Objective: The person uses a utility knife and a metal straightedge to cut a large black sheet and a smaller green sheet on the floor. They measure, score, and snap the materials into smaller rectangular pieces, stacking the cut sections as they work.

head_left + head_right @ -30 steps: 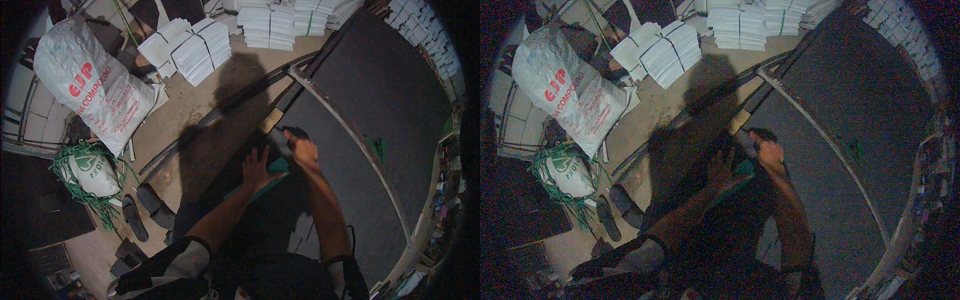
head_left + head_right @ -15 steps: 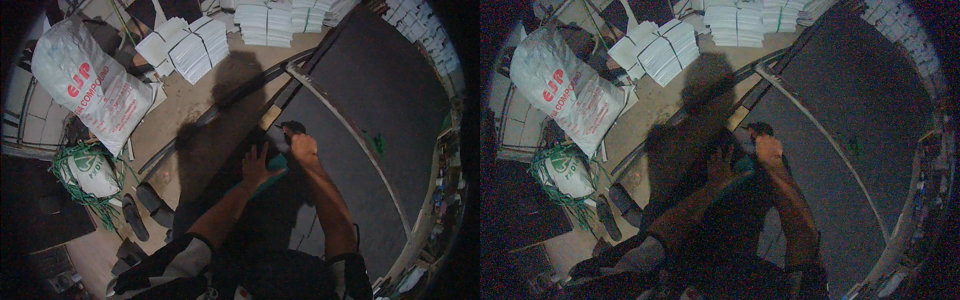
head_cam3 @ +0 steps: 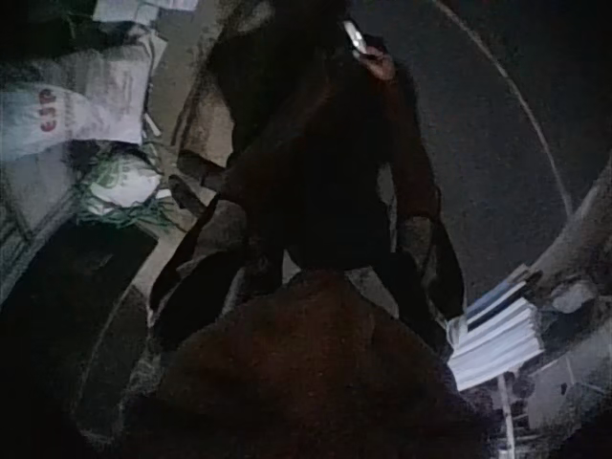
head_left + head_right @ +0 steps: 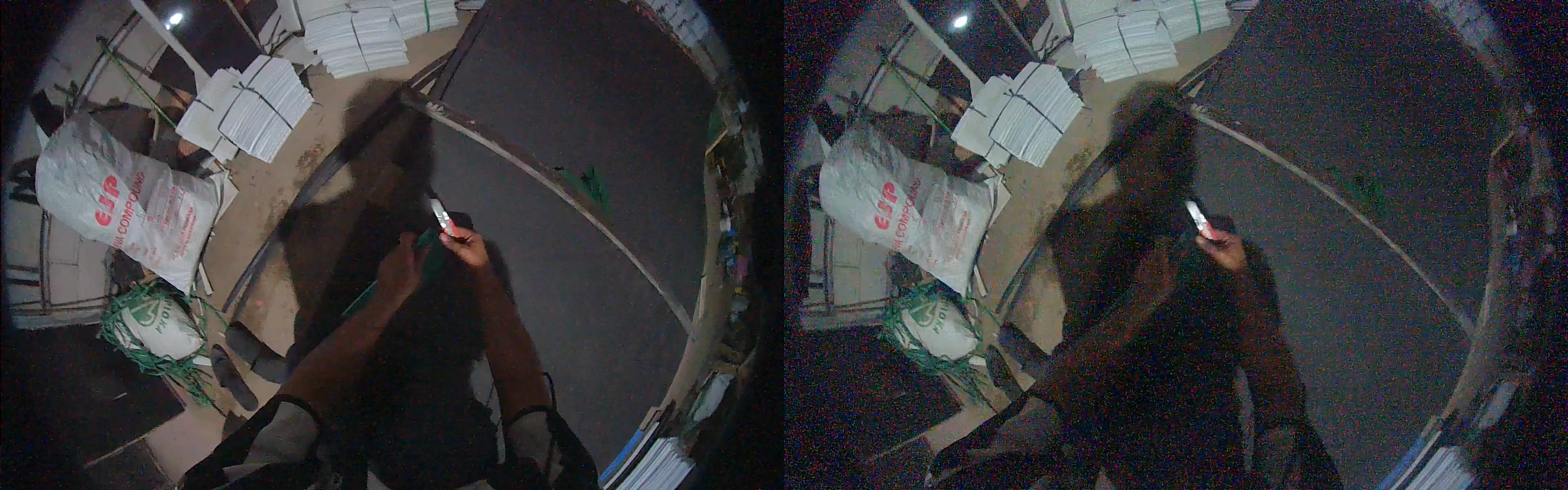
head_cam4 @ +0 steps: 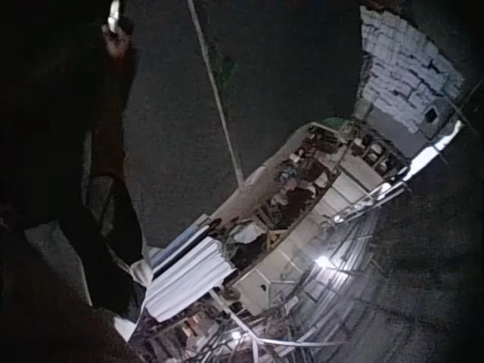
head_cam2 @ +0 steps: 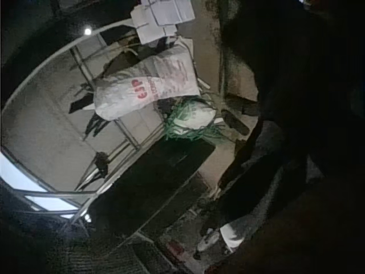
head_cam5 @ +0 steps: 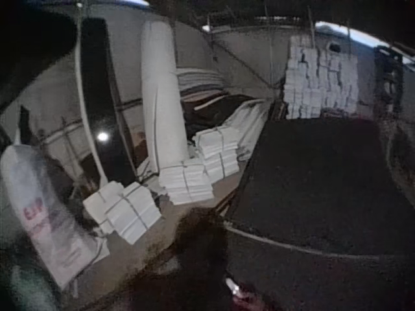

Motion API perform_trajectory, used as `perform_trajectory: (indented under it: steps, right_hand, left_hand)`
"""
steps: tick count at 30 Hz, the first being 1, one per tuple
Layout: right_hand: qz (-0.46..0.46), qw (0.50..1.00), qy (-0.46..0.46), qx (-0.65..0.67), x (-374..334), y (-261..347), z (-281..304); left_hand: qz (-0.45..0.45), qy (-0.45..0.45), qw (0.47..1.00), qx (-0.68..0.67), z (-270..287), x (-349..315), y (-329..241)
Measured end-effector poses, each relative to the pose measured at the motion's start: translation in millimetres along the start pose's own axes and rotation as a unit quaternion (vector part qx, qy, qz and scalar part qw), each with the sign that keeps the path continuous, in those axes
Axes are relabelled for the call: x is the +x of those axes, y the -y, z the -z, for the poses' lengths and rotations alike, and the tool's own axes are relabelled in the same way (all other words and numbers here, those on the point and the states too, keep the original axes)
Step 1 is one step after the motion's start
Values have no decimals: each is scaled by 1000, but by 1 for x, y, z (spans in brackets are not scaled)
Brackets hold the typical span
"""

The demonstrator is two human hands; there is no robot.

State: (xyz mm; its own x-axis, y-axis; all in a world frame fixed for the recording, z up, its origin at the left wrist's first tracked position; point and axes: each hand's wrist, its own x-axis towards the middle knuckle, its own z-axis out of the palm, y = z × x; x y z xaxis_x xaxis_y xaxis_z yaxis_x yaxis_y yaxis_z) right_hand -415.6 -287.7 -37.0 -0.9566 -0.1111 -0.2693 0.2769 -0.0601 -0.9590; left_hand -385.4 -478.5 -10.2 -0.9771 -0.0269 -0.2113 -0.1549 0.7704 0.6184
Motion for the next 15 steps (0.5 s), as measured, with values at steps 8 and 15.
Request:
perform_trajectory:
  steps: [8, 15]
  right_hand:
    - [12, 970, -233, 72, -66, 100, 69]
    - [-54, 932, -340, 112, -228, 254, 119]
  left_hand:
    - [-86, 93, 989, 75, 98, -11, -113]
    - [-9, 157, 988, 5, 160, -98, -175]
